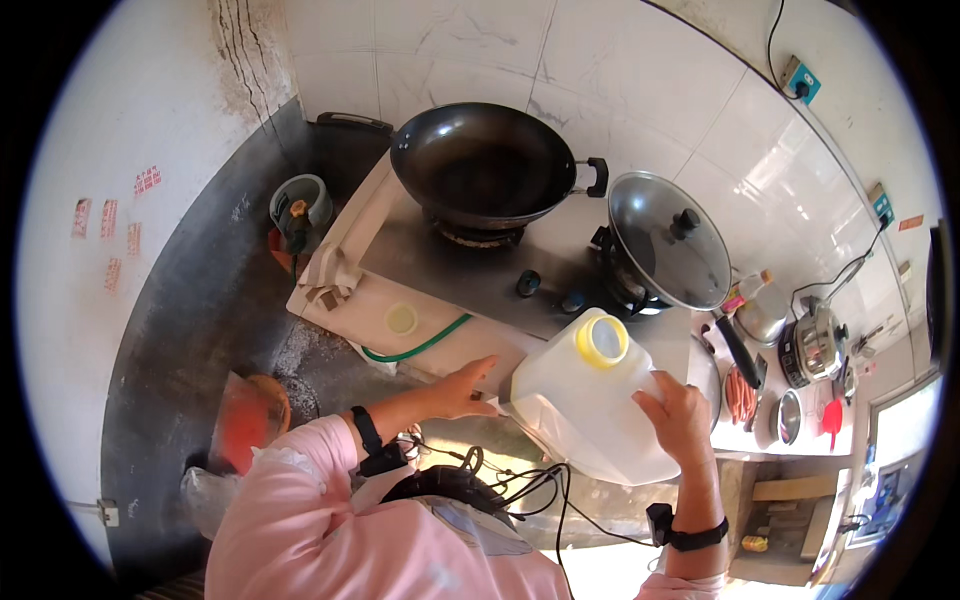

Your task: The person pours oil from a plastic container into a wok, wipes the container with a cloth, and uses chopsticks to place sausages from a plate into the wok.

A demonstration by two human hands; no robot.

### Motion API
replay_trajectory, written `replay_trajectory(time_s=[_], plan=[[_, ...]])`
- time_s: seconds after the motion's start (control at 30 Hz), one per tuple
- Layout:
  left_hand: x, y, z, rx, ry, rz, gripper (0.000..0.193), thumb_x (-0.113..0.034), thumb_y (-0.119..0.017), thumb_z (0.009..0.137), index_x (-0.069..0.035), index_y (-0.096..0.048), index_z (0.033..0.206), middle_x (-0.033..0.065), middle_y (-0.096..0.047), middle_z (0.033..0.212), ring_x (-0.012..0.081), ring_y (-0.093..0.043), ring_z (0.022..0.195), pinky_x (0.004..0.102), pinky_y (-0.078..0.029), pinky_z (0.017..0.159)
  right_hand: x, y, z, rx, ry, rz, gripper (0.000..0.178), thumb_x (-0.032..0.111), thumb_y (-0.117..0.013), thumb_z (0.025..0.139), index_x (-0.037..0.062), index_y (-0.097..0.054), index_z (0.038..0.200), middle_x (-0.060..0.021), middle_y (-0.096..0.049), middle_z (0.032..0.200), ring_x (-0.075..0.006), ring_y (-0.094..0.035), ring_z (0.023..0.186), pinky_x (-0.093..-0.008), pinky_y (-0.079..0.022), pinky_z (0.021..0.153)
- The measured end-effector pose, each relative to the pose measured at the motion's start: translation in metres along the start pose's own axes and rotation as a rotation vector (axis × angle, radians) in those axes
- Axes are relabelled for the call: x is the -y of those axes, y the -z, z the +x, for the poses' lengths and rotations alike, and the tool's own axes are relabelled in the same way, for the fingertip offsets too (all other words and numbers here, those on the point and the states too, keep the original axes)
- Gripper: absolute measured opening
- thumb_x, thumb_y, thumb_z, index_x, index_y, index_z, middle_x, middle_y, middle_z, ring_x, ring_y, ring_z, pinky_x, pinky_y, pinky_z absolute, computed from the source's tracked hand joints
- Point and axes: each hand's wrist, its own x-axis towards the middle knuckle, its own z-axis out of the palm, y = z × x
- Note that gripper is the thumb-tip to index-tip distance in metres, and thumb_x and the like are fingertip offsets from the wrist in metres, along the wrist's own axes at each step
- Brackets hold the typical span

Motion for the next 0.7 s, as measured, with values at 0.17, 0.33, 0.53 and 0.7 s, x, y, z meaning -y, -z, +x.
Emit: replay_trajectory(time_s=[0.17, 0.33, 0.53, 0.7], plan=[[-0.02, -0.037, 0.022, 0.003, -0.148, 0.098, 0.111, -0.03, -0.082, 0.062, -0.004, -0.009, 0.141, 0.02, -0.02, 0.143, 0.0321, -0.026, 0.131, 0.0393, -0.024, 0.107, 0.004, -0.002, -0.006, -0.017, 0.062, 0.001, 0.034, 0.027, -0.064, 0.079, 0.0077, -0.055, 0.105, -0.0161, -0.061, 0.065, -0.0348, -0.06, 0.062, -0.0417, -0.045, 0.055], [-0.023, -0.028, 0.029, 0.031, -0.157, 0.073, 0.112, -0.023, -0.084, 0.057, -0.001, -0.012, 0.14, 0.0215, -0.023, 0.141, 0.0322, -0.026, 0.131, 0.0368, -0.023, 0.108, 0.007, -0.009, -0.009, -0.007, -0.044, 0.068, 0.052, 0.027, -0.067, 0.077, 0.0111, -0.045, 0.123, -0.0153, -0.062, 0.067, -0.0358, -0.061, 0.063, -0.0408, -0.046, 0.056], [-0.015, -0.02, 0.045, 0.121, -0.227, 0.038, 0.112, -0.022, -0.085, 0.055, 0.001, -0.015, 0.139, 0.0218, -0.027, 0.139, 0.0324, -0.029, 0.129, 0.0371, -0.026, 0.107, 0.029, 0.001, -0.004, 0.098, -0.204, 0.115, 0.059, 0.022, -0.07, 0.074, 0.0121, -0.048, 0.128, -0.0156, -0.059, 0.06, -0.0332, -0.061, 0.059, -0.0362, -0.047, 0.057], [-0.036, 0.006, 0.046, 0.318, -0.183, -0.1, 0.113, -0.023, -0.085, 0.055, -0.001, -0.013, 0.14, 0.0215, -0.031, 0.137, 0.0323, -0.033, 0.127, 0.0381, -0.029, 0.104, 0.069, 0.022, 0.024, 0.174, -0.198, 0.065, 0.059, 0.023, -0.07, 0.075, 0.0105, -0.047, 0.128, -0.0161, -0.062, 0.067, -0.0331, -0.063, 0.065, -0.0367, -0.048, 0.058]])
